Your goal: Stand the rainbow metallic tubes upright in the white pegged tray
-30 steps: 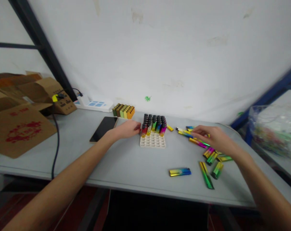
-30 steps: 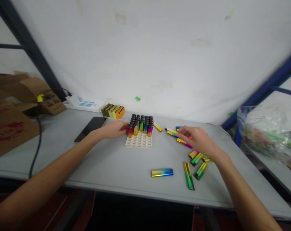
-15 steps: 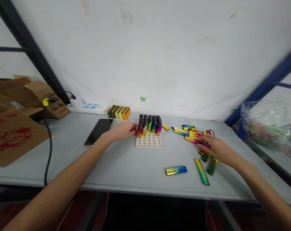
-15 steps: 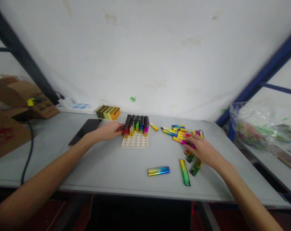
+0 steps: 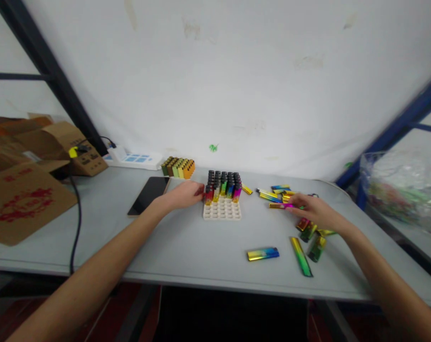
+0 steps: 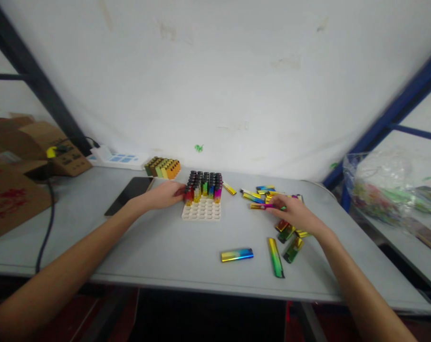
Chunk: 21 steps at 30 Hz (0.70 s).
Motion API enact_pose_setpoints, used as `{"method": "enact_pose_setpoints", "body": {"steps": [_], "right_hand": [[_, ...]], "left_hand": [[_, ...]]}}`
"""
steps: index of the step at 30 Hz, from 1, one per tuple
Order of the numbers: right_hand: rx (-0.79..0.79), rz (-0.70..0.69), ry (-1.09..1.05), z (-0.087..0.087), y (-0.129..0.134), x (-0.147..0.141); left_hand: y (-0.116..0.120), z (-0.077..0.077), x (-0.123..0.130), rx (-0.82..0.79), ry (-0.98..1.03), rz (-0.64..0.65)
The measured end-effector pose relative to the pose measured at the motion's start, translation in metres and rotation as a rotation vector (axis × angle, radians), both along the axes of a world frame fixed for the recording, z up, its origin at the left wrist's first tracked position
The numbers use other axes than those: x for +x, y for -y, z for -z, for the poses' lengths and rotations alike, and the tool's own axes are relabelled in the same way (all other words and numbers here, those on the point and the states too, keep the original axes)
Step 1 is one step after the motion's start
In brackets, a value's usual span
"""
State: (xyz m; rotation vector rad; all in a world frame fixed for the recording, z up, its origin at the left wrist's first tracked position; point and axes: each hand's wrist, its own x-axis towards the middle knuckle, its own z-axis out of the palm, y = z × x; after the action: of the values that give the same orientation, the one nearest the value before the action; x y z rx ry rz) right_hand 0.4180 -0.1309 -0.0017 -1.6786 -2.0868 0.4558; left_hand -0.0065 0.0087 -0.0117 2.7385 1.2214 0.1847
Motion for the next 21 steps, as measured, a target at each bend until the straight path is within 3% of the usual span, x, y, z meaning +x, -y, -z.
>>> {"method": "enact_pose_setpoints", "body": {"steps": [8,13,16,21], "right_hand": [[-0.107,0.061,-0.659,-0.023,-0.013,-0.035],[-0.129,-0.058,-0.924,-0.040,-0.018,-0.079],[-0.088,-0.122,-0.928,-0.036,-0.022,-0.103],[-0.023,-0.160,-0.839,-0.009,-0.025,-0.123]], "left_hand": [[0.001,0.000,0.001,0.010,0.008,0.001],[0.001,-0.001,0.001,0.014,-0.007,-0.014],[0.000,0.000,0.000,0.001,-0.001,-0.002],[-0.002,0.003,-0.001,-0.005,0.016,0.004]]}}
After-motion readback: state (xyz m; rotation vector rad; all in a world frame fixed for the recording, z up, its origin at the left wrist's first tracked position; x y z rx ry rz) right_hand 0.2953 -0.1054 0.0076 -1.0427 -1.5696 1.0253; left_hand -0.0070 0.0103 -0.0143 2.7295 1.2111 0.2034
